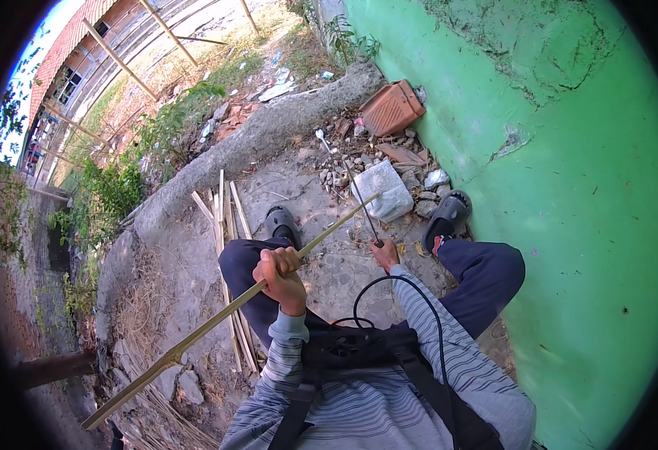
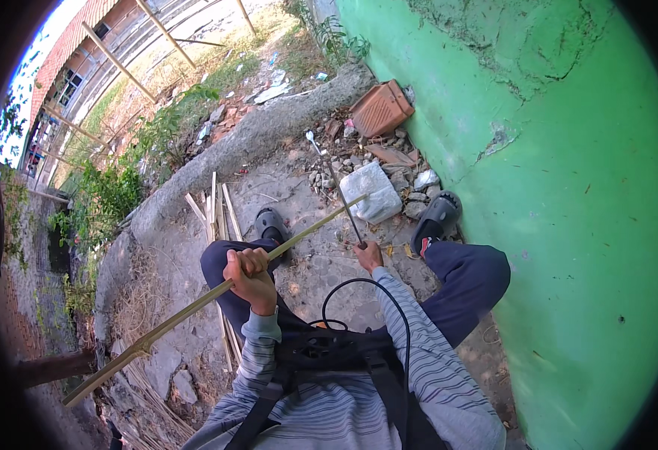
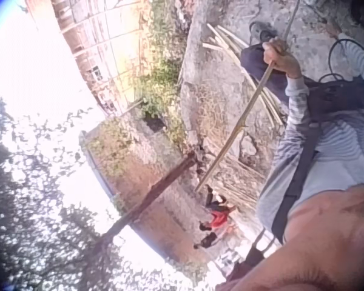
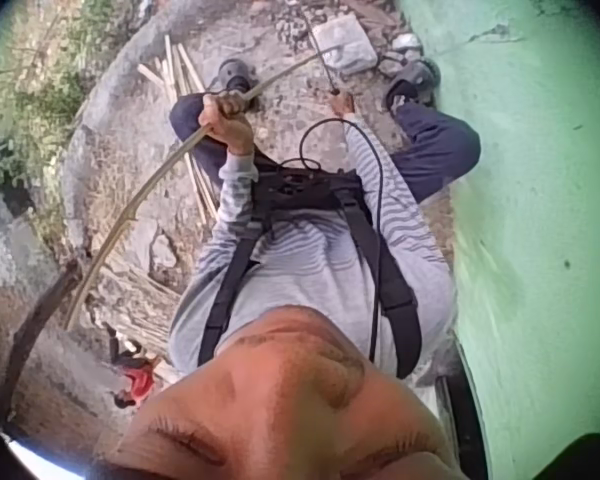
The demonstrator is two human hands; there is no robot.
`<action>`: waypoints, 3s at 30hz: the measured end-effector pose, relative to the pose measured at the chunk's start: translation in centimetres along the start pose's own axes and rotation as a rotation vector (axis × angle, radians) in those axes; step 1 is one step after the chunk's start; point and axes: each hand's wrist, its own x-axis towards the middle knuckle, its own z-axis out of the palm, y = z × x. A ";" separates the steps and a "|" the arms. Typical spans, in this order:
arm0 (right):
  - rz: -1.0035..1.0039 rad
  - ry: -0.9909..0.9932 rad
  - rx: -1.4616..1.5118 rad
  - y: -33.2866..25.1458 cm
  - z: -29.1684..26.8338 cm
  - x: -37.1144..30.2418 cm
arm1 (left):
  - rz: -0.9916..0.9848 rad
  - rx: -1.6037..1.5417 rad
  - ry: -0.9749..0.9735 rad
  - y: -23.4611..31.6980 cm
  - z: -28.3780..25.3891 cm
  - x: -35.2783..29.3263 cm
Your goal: The person holds a bamboo strip, picks up a knife from the ground, and repeatedly scrapes the edge of the bamboo strip using the knife.
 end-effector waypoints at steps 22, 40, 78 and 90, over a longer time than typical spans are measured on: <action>-0.124 -0.106 0.012 -7.2 2.1 -1.7 | 0.006 -0.027 0.161 0.1 0.6 0.2; -0.187 -0.203 -0.002 -7.0 2.2 -1.9 | 0.018 -0.019 0.202 0.3 1.4 0.9; -0.407 -0.200 -0.092 -10.1 3.6 -4.6 | 0.017 0.006 0.254 0.3 1.1 1.1; 0.063 -0.201 0.061 -6.3 1.6 -1.8 | -0.004 -0.064 0.166 0.2 -0.5 0.8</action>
